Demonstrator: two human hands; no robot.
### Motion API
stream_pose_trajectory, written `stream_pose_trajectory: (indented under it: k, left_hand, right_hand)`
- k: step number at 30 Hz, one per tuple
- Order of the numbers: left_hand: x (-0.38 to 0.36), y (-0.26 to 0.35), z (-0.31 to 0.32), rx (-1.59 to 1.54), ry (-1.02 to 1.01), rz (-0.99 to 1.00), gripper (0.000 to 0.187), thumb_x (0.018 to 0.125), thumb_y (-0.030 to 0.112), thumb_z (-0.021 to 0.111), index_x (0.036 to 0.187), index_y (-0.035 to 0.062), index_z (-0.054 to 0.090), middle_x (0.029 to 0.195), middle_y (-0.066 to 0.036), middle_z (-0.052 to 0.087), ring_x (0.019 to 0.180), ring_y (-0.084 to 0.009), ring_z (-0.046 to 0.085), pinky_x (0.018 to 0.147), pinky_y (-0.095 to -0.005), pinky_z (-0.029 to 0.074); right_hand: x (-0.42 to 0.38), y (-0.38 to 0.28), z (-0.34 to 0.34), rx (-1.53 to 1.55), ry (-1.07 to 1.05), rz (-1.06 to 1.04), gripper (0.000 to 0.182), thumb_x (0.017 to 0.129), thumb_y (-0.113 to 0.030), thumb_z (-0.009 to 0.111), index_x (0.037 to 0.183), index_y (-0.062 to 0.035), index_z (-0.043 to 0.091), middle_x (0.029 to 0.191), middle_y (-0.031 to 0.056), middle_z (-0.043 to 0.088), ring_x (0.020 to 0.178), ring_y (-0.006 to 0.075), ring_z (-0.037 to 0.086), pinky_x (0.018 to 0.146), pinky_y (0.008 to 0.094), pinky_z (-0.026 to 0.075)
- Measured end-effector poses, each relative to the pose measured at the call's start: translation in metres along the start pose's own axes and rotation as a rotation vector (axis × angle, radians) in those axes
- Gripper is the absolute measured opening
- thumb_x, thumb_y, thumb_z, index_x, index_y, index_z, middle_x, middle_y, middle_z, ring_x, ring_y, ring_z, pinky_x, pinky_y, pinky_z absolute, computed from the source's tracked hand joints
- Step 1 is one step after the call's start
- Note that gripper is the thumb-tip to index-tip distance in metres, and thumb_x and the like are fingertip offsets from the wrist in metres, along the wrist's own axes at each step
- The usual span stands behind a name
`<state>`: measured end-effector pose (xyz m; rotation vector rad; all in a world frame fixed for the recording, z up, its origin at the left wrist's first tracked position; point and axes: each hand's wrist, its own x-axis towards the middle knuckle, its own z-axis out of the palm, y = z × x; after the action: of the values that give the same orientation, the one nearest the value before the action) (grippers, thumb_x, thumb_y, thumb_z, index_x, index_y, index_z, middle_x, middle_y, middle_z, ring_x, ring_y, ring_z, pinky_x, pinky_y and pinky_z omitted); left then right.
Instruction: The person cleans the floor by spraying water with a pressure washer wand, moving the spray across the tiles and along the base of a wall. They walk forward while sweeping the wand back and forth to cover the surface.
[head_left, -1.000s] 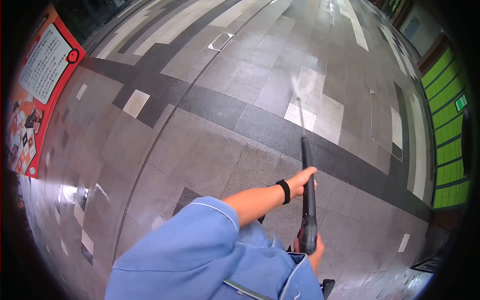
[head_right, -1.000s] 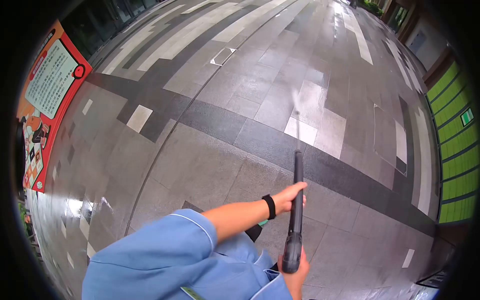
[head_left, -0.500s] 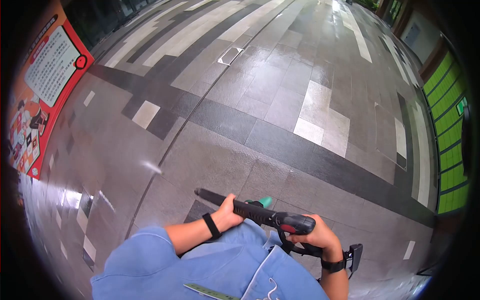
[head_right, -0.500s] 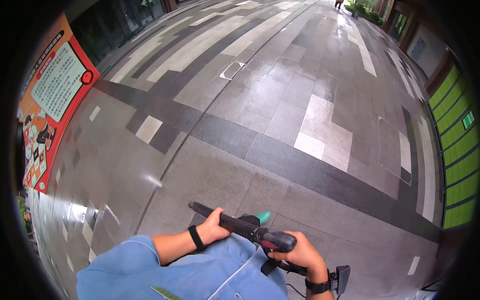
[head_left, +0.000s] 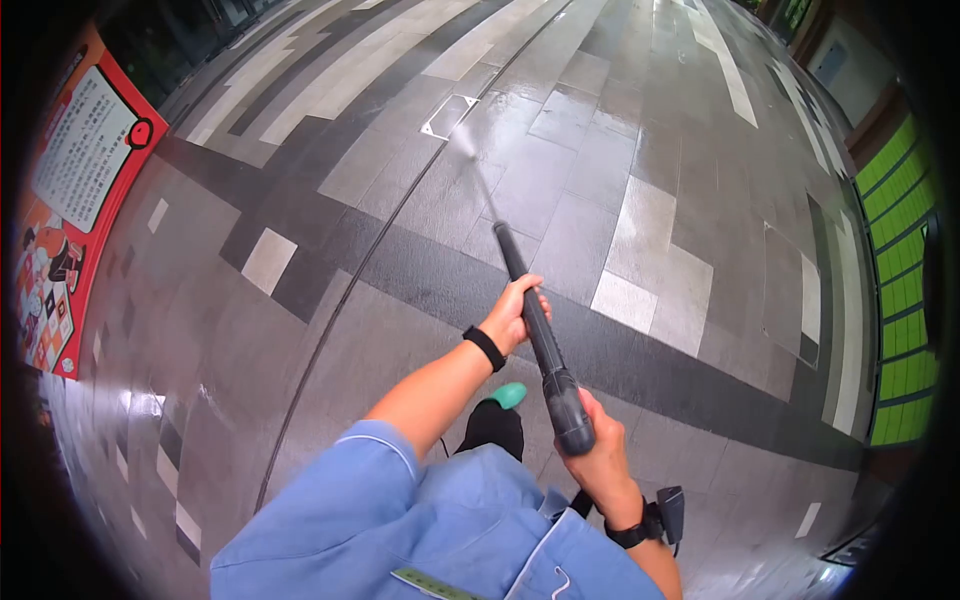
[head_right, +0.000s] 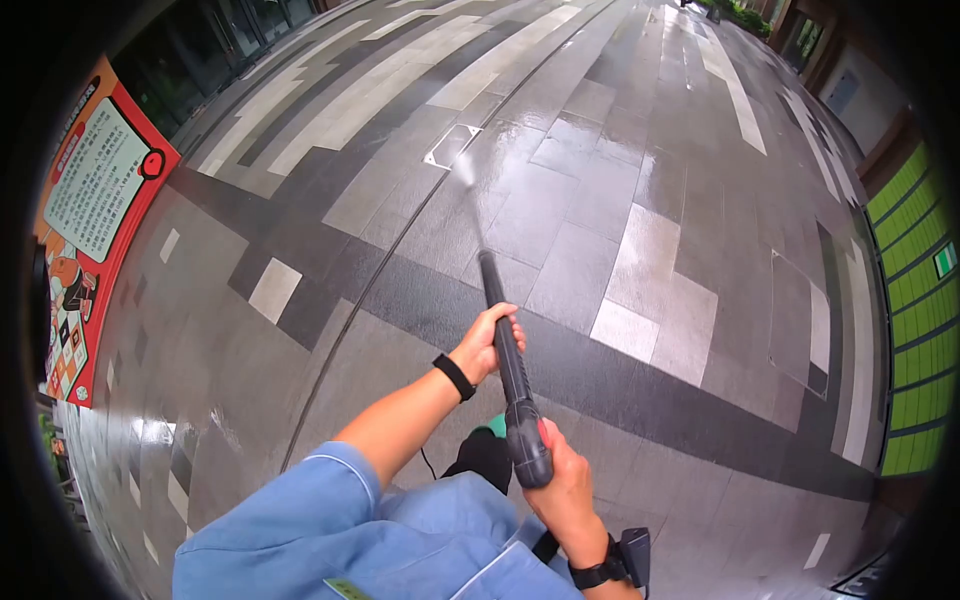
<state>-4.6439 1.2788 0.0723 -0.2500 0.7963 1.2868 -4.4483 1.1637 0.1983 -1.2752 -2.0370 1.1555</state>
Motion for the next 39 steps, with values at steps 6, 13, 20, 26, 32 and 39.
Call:
stream_pose_trajectory:
  k: [6,13,20,26,32,39]
  left_hand:
    - [0.025,0.047,0.05,-0.051,-0.005,-0.025,0.019,0.075,0.021,0.057,0.068,0.01,0.043,0.055,-0.005,0.047,0.049,-0.0196,0.049,0.051,-0.0344,0.046]
    - [0.008,0.032,0.019,-0.37,0.458,-0.286,0.023,0.066,0.014,0.057,0.08,0.005,0.04,0.07,-0.01,0.044,0.062,-0.0211,0.047,0.065,-0.0389,0.045]
    - [0.127,0.12,0.066,0.074,0.071,-0.084,0.021,0.072,0.023,0.056,0.063,0.0097,0.042,0.05,-0.008,0.044,0.045,-0.0209,0.045,0.048,-0.0347,0.042]
    - [0.132,0.123,0.095,0.105,-0.035,-0.059,0.021,0.074,0.024,0.057,0.071,0.0117,0.041,0.055,-0.005,0.047,0.048,-0.0183,0.048,0.049,-0.0349,0.044]
    - [0.047,0.051,0.039,-0.189,0.339,-0.303,0.029,0.072,0.017,0.058,0.09,0.0052,0.038,0.079,-0.01,0.044,0.069,-0.0244,0.049,0.066,-0.0428,0.047]
    - [0.036,0.002,0.007,-0.197,0.596,-0.414,0.027,0.068,0.016,0.054,0.086,0.0037,0.037,0.077,-0.012,0.042,0.064,-0.0246,0.048,0.061,-0.039,0.047]
  right_hand:
    - [0.096,-0.032,-0.051,-0.039,-0.129,0.091,0.049,0.061,-0.002,0.061,0.108,0.0012,0.047,0.085,0.0221,0.057,0.077,0.036,0.058,0.064,0.0338,0.046]
    - [0.159,-0.023,-0.112,0.005,-0.484,0.402,0.047,0.059,-0.007,0.067,0.103,0.0013,0.054,0.081,0.0153,0.061,0.076,0.0199,0.062,0.067,0.0275,0.046]
    - [0.199,-0.005,-0.019,-0.049,-0.058,0.117,0.053,0.06,0.0,0.063,0.11,-0.0002,0.047,0.082,0.0165,0.059,0.075,0.0261,0.061,0.065,0.0289,0.045]
    - [0.199,0.006,-0.022,-0.066,0.041,0.006,0.057,0.063,-0.004,0.064,0.115,0.0023,0.041,0.088,0.022,0.057,0.078,0.0357,0.058,0.067,0.0357,0.047]
    - [0.153,0.018,-0.098,0.281,-0.293,0.419,0.044,0.06,-0.008,0.071,0.1,-0.0005,0.056,0.081,0.0068,0.061,0.071,0.0096,0.055,0.067,0.0237,0.044]
    - [0.114,0.032,-0.089,0.266,-0.222,0.541,0.038,0.054,-0.005,0.073,0.09,-0.0002,0.059,0.077,0.0032,0.061,0.072,0.0097,0.055,0.065,0.023,0.043]
